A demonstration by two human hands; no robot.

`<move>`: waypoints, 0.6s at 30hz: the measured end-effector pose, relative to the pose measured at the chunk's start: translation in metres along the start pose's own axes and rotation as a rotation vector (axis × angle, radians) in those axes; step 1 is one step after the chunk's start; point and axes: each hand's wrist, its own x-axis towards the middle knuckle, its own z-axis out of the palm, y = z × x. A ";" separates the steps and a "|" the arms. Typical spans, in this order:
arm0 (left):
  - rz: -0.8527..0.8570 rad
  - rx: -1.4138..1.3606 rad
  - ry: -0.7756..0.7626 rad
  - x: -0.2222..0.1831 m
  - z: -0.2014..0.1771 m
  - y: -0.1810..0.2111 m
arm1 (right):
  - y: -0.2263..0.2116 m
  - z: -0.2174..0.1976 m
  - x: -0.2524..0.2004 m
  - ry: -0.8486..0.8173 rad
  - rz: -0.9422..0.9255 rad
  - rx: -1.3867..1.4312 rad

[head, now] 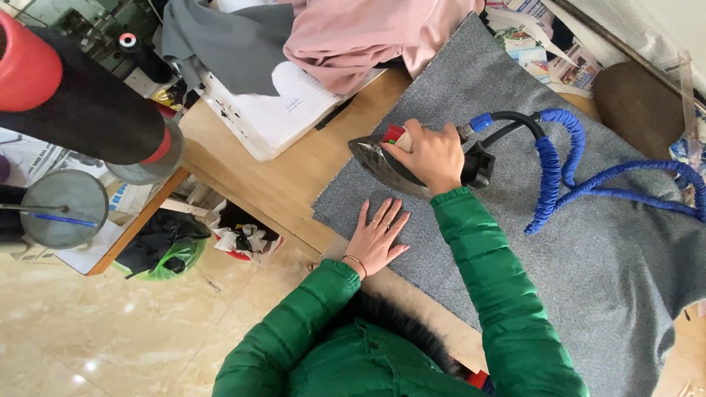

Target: Ironing a square piece of grey fabric on a workbench using a steam iron to remove wrinkles.

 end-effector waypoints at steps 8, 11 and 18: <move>-0.005 -0.008 -0.014 0.000 -0.003 0.000 | 0.001 0.003 -0.001 0.010 -0.005 -0.016; -0.013 -0.021 -0.067 0.000 -0.005 0.000 | 0.005 0.005 -0.001 0.018 -0.021 -0.036; -0.030 -0.019 -0.110 0.001 -0.013 0.001 | 0.033 0.017 -0.010 -0.039 -0.031 -0.051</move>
